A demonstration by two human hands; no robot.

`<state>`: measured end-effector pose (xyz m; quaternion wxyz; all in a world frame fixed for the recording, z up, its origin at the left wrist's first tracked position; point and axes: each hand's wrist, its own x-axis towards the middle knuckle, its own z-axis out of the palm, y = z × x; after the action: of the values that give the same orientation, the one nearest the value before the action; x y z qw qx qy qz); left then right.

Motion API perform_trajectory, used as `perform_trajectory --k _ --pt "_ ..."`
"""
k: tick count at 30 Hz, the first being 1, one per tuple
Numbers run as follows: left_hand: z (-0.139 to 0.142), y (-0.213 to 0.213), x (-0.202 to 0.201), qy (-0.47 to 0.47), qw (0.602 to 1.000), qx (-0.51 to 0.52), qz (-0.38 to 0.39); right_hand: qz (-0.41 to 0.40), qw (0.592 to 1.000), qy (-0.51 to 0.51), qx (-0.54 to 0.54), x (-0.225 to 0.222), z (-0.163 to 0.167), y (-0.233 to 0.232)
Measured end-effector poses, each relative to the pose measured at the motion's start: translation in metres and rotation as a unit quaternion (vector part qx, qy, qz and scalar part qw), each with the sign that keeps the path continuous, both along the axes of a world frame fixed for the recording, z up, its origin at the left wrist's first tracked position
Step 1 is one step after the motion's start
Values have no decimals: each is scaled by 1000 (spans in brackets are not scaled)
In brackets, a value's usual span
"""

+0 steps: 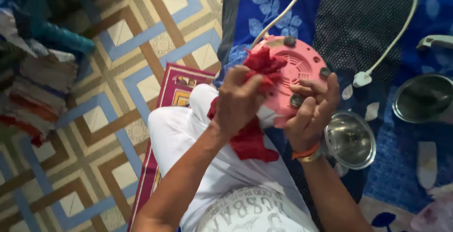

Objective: The person sits on a bed and uses a screwdriver to unscrew the base of a mixer grinder, then wipes the appliance body and its pink base with a red cloth, and finally handles and coils the power cord.

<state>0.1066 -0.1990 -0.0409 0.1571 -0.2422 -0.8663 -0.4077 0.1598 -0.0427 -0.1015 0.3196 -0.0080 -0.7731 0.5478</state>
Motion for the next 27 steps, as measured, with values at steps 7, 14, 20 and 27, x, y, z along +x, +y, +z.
perform_trajectory --k 7,14,20,27 --pt "-15 13 15 75 995 46 -40 -31 998 -18 58 -16 20 3" --pt "-74 25 1 -11 990 101 95 -83 995 -39 48 -67 16 28" --pt "-135 22 53 -11 999 -19 37 -164 976 -141 -9 -145 -5 130" --pt "-123 60 20 64 997 -50 16 -54 959 -254 -110 -155 -13 170"
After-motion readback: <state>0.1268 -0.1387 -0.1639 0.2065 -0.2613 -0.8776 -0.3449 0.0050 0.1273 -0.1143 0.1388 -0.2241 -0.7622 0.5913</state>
